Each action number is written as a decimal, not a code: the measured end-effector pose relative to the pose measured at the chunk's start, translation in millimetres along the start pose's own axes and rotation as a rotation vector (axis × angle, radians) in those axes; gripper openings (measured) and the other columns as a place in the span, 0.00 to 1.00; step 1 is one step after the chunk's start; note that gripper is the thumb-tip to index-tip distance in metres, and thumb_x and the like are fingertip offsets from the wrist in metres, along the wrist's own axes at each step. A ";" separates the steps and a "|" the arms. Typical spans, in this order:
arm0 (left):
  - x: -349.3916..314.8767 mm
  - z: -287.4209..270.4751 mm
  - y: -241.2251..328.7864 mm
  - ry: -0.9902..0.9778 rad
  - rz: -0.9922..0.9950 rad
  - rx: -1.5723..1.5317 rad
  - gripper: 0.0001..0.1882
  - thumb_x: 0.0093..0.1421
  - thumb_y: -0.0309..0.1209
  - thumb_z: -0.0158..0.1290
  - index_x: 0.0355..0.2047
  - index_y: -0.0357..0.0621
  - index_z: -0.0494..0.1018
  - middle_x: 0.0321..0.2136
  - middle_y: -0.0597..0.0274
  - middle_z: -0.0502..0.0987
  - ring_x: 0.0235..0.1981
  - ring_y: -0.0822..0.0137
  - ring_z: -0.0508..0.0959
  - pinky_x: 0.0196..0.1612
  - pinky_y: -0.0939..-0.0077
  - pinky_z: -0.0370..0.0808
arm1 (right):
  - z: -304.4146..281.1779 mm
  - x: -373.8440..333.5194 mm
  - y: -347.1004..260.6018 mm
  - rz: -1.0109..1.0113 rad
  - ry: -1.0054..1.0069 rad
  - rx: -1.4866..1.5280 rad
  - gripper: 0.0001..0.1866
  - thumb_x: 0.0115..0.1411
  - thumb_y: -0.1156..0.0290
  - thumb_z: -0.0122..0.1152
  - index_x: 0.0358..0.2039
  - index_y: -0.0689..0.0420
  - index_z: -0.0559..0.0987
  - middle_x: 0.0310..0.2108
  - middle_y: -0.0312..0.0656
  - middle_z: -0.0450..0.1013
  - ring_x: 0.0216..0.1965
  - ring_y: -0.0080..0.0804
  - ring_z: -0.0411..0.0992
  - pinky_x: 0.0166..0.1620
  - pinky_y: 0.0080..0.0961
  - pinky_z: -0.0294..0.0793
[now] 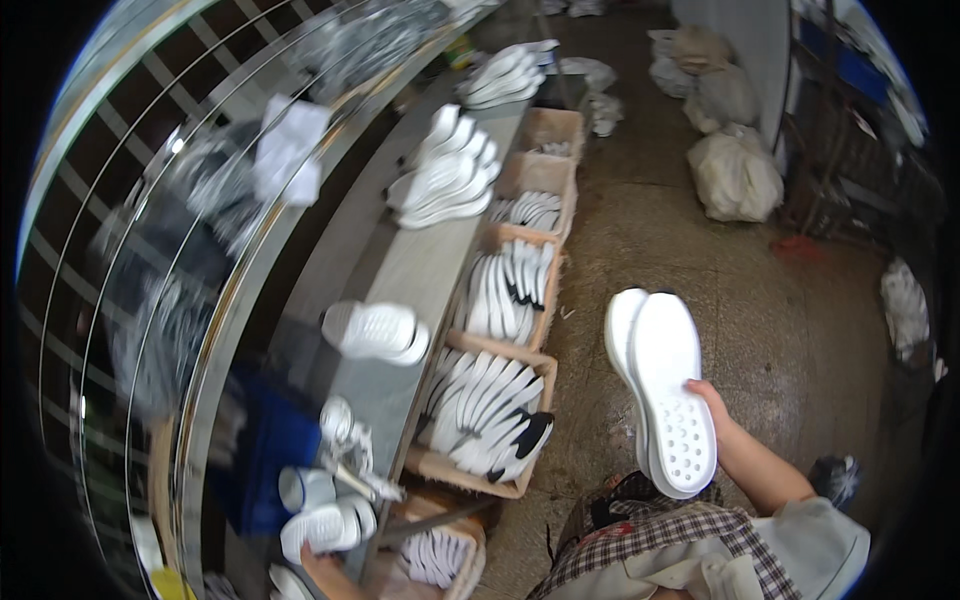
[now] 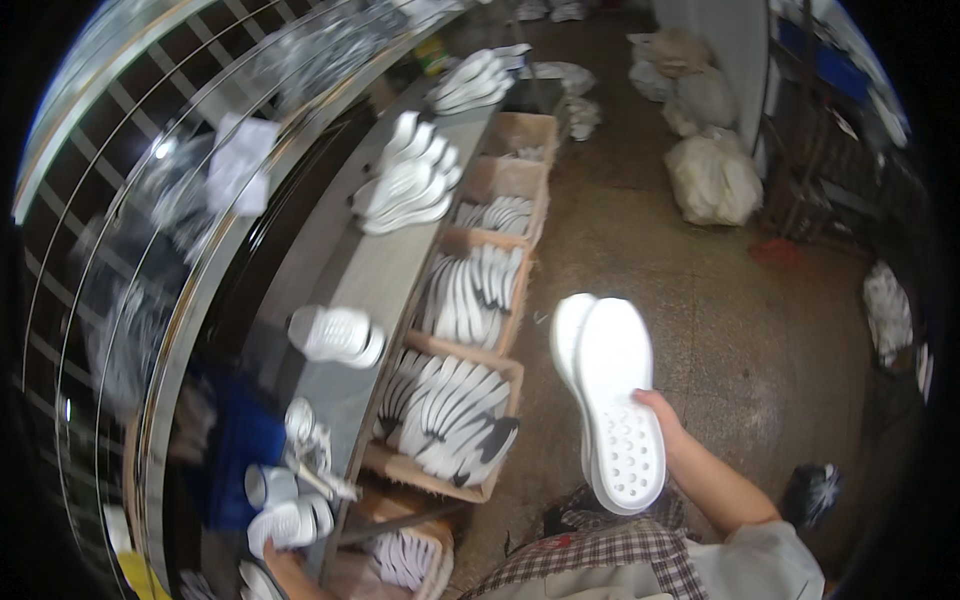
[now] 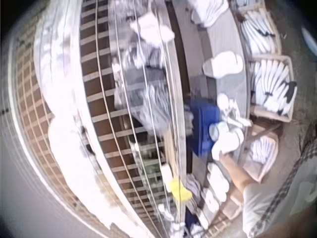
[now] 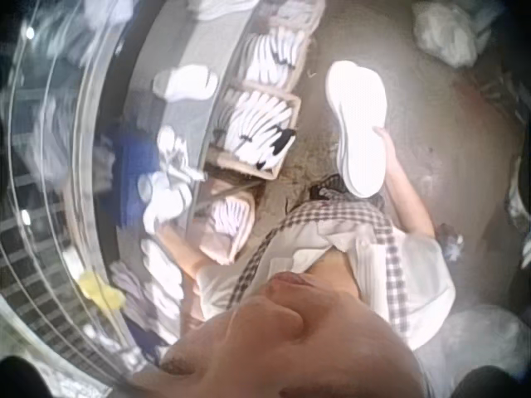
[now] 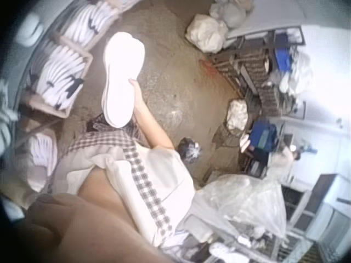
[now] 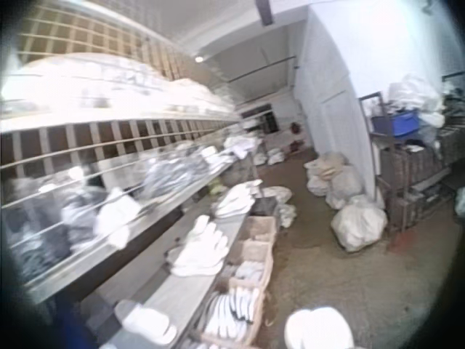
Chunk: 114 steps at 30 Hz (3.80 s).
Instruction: The person picks up pairs of white slip-on shoes from a shelf, inspects them by turning them over, and places them into a large plastic bag. They then retrieve more pairs from the shelf and continue the process.
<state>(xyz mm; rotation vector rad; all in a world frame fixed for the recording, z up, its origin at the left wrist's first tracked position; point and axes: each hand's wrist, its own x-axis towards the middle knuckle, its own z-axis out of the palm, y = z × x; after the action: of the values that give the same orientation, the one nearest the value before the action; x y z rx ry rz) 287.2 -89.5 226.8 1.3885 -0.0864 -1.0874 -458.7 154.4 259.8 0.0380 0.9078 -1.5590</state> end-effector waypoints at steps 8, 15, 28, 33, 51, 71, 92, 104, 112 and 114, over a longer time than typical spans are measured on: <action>-82.3 133.7 -133.9 0.006 0.070 0.202 0.28 0.52 0.55 0.44 0.47 0.52 0.69 0.39 0.58 0.74 0.33 0.56 0.73 0.29 0.58 0.73 | -17.5 96.8 -96.7 0.162 -0.090 0.125 0.33 0.54 0.56 0.52 0.54 0.67 0.65 0.46 0.55 0.71 0.45 0.46 0.72 0.51 0.39 0.70; -179.4 270.9 -294.7 -0.003 -0.047 0.248 0.27 0.52 0.53 0.45 0.48 0.52 0.69 0.42 0.57 0.73 0.37 0.54 0.72 0.34 0.56 0.73 | -85.7 176.7 -267.9 0.013 -0.115 0.119 0.32 0.55 0.53 0.51 0.53 0.66 0.67 0.44 0.53 0.72 0.42 0.43 0.74 0.50 0.35 0.71; -254.7 444.3 -535.3 0.138 -0.402 0.268 0.26 0.51 0.49 0.46 0.49 0.54 0.68 0.47 0.57 0.71 0.44 0.52 0.72 0.43 0.51 0.72 | -91.1 388.8 -555.7 -0.023 -0.188 0.122 0.30 0.60 0.49 0.48 0.53 0.61 0.68 0.43 0.48 0.73 0.40 0.38 0.75 0.44 0.33 0.75; -191.7 590.9 -644.9 0.106 -0.534 0.188 0.26 0.51 0.48 0.47 0.50 0.55 0.68 0.49 0.57 0.70 0.47 0.51 0.71 0.46 0.50 0.72 | -65.0 505.3 -658.1 0.015 -0.313 0.078 0.30 0.58 0.49 0.52 0.52 0.61 0.69 0.43 0.47 0.74 0.40 0.37 0.75 0.44 0.32 0.75; -218.0 999.8 -798.7 0.075 -0.660 -0.380 0.28 0.43 0.45 0.51 0.45 0.47 0.71 0.40 0.55 0.76 0.42 0.53 0.75 0.43 0.58 0.74 | 177.0 964.9 -999.0 0.028 -0.517 -0.359 0.27 0.56 0.58 0.51 0.53 0.59 0.67 0.47 0.48 0.71 0.45 0.39 0.72 0.51 0.37 0.70; -321.8 1219.8 -828.8 -0.130 -0.563 -0.065 0.24 0.47 0.43 0.50 0.43 0.45 0.73 0.38 0.57 0.77 0.38 0.56 0.75 0.39 0.62 0.74 | 239.1 1172.2 -1034.6 0.035 -0.217 -0.913 0.52 0.42 0.47 0.64 0.61 0.67 0.55 0.62 0.58 0.49 0.61 0.47 0.54 0.59 0.39 0.59; -417.9 1513.6 -949.3 -0.212 -0.388 0.196 0.29 0.54 0.48 0.43 0.53 0.47 0.65 0.50 0.57 0.70 0.49 0.52 0.71 0.47 0.51 0.70 | 68.2 1206.7 -1215.7 0.533 -1.268 -0.646 0.39 0.49 0.51 0.51 0.59 0.58 0.59 0.56 0.50 0.60 0.54 0.43 0.60 0.55 0.41 0.60; -495.0 1888.5 -1025.7 -0.591 -0.363 0.079 0.34 0.54 0.46 0.47 0.58 0.39 0.57 0.52 0.51 0.67 0.53 0.50 0.68 0.55 0.52 0.66 | -189.1 1342.0 -1506.3 0.192 -0.288 -0.643 0.49 0.45 0.62 0.61 0.62 0.60 0.43 0.53 0.53 0.58 0.52 0.41 0.66 0.52 0.36 0.71; -429.0 2080.0 -1119.8 -0.462 -0.338 0.026 0.26 0.58 0.38 0.46 0.54 0.36 0.60 0.49 0.52 0.68 0.50 0.54 0.69 0.55 0.59 0.63 | -262.6 1513.3 -1588.7 0.232 0.073 -0.425 0.42 0.47 0.65 0.54 0.60 0.61 0.47 0.50 0.54 0.62 0.49 0.45 0.68 0.53 0.40 0.69; -379.9 2103.1 -1122.4 -0.298 -0.343 0.026 0.26 0.57 0.39 0.47 0.53 0.38 0.62 0.49 0.54 0.68 0.50 0.55 0.69 0.55 0.59 0.63 | -263.6 1555.5 -1603.3 0.371 0.154 -0.359 0.40 0.48 0.66 0.53 0.60 0.60 0.48 0.50 0.54 0.63 0.48 0.46 0.68 0.52 0.41 0.69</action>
<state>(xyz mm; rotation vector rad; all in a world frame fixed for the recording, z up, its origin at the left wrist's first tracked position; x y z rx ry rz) -1862.9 -1175.1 66.6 1.2826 -0.0803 -1.5810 -2309.6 -1114.8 107.8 0.0674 1.2165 -1.0460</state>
